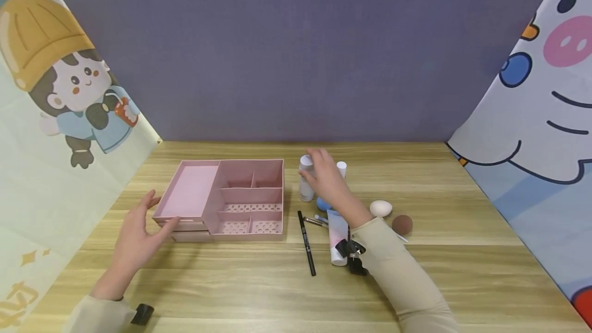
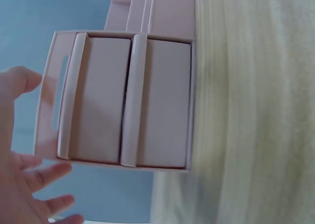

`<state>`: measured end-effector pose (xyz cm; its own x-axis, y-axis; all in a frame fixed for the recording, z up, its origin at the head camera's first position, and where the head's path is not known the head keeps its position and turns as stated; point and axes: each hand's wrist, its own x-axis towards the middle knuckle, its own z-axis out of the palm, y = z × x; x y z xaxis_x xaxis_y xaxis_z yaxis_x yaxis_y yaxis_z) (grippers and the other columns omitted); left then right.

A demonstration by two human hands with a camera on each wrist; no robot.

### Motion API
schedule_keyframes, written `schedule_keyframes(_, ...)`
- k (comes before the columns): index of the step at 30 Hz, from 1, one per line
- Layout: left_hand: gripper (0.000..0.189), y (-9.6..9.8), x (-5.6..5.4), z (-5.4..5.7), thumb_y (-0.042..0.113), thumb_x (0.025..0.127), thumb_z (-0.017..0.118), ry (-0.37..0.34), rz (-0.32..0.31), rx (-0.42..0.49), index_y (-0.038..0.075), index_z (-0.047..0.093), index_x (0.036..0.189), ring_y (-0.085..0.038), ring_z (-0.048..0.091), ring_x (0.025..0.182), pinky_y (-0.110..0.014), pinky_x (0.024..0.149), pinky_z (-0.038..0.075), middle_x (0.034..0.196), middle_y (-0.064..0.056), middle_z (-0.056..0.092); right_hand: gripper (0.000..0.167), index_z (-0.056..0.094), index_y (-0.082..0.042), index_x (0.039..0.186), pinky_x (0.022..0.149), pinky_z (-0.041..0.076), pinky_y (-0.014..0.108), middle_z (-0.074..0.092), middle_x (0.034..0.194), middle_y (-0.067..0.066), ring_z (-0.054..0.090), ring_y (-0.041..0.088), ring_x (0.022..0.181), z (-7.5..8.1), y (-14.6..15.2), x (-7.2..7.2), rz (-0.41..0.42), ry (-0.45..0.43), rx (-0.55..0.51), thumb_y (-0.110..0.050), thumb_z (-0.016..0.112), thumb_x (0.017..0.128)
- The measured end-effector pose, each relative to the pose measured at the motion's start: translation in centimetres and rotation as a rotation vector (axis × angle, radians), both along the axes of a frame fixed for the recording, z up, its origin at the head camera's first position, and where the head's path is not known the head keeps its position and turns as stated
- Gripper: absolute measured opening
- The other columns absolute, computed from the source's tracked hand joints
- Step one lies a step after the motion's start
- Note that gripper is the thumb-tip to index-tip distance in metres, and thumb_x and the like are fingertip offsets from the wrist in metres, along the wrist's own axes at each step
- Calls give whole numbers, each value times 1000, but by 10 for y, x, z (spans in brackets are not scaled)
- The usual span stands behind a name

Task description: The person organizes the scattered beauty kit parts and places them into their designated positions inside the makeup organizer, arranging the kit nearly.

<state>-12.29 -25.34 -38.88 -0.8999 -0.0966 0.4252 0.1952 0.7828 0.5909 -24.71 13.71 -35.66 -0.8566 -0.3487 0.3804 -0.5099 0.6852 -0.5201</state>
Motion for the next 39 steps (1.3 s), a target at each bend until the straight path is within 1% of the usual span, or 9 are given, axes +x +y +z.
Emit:
schedule_keyframes(7, 56, -9, -3, -9, 18, 94, 69, -45, -76, 153, -6, 46, 140, -45, 45, 128, -59, 98, 39, 138, -30, 51, 52, 42, 12, 140, 94, 49, 50, 48, 132, 30, 55, 40, 112, -4, 3, -5, -8, -53, -37, -10, 64, 98)
schedule_keyframes(9, 54, -11, -4, -11, 16, 95, 68, -49, -82, 177, -6, 47, 139, -43, 46, 128, -51, 97, 40, 138, -29, 51, 52, 42, 13, 140, 92, 50, 49, 48, 131, 30, 56, 39, 110, -4, 2, -7, -8, -72, -45, -11, 63, 99)
schedule_keyframes(13, 53, -13, -5, -13, 16, 94, 69, -58, -69, 189, -4, 48, 139, -40, 48, 128, -30, 94, 39, 138, -26, 53, 52, 41, 14, 139, 92, 50, 49, 48, 130, 30, 56, 40, 110, -5, 1, -9, -7, -89, -60, -10, 63, 99)
schedule_keyframes(16, 52, -13, -5, -13, 16, 94, 69, -63, -62, 196, -4, 49, 138, -39, 48, 127, -22, 91, 37, 137, -26, 54, 52, 41, 13, 140, 92, 50, 49, 48, 129, 30, 56, 41, 110, -5, 1, -10, -7, -103, -74, -11, 62, 99)
schedule_keyframes(23, 52, -14, -6, -13, 16, 94, 70, -75, -50, 206, -3, 49, 138, -37, 48, 127, -26, 92, 37, 137, -25, 54, 51, 43, 14, 138, 93, 50, 49, 49, 127, 30, 57, 41, 110, -6, 1, -10, -9, -100, -87, -9, 64, 98)
schedule_keyframes(28, 52, -14, -5, -12, 17, 94, 70, -81, -53, 211, -3, 49, 139, -38, 48, 127, -24, 92, 38, 137, -26, 54, 49, 45, 14, 135, 91, 51, 49, 51, 124, 29, 58, 40, 107, -8, 1, -10, -7, -78, -97, -9, 65, 97)
schedule_keyframes(32, 52, -14, -3, -11, 17, 94, 70, -89, -50, 218, -2, 49, 139, -38, 48, 128, -24, 92, 38, 138, -25, 54, 48, 46, 13, 136, 90, 51, 48, 51, 124, 28, 58, 38, 106, -8, 1, -11, -8, -86, -105, -9, 65, 97)
schedule_keyframes(35, 53, -15, -3, -10, 18, 94, 70, -99, -44, 218, -2, 49, 138, -37, 48, 128, -30, 94, 38, 138, -25, 53, 47, 48, 12, 135, 90, 52, 47, 52, 122, 27, 58, 38, 106, -5, 0, -11, -16, -87, -105, -10, 65, 97)
schedule_keyframes(39, 53, -15, -4, -9, 19, 94, 70, -106, -47, 218, -2, 49, 139, -36, 47, 127, -41, 97, 39, 138, -25, 53, 43, 51, 11, 130, 90, 52, 47, 54, 118, 25, 58, 38, 105, 2, 1, -11, -42, -70, -113, -10, 66, 97)
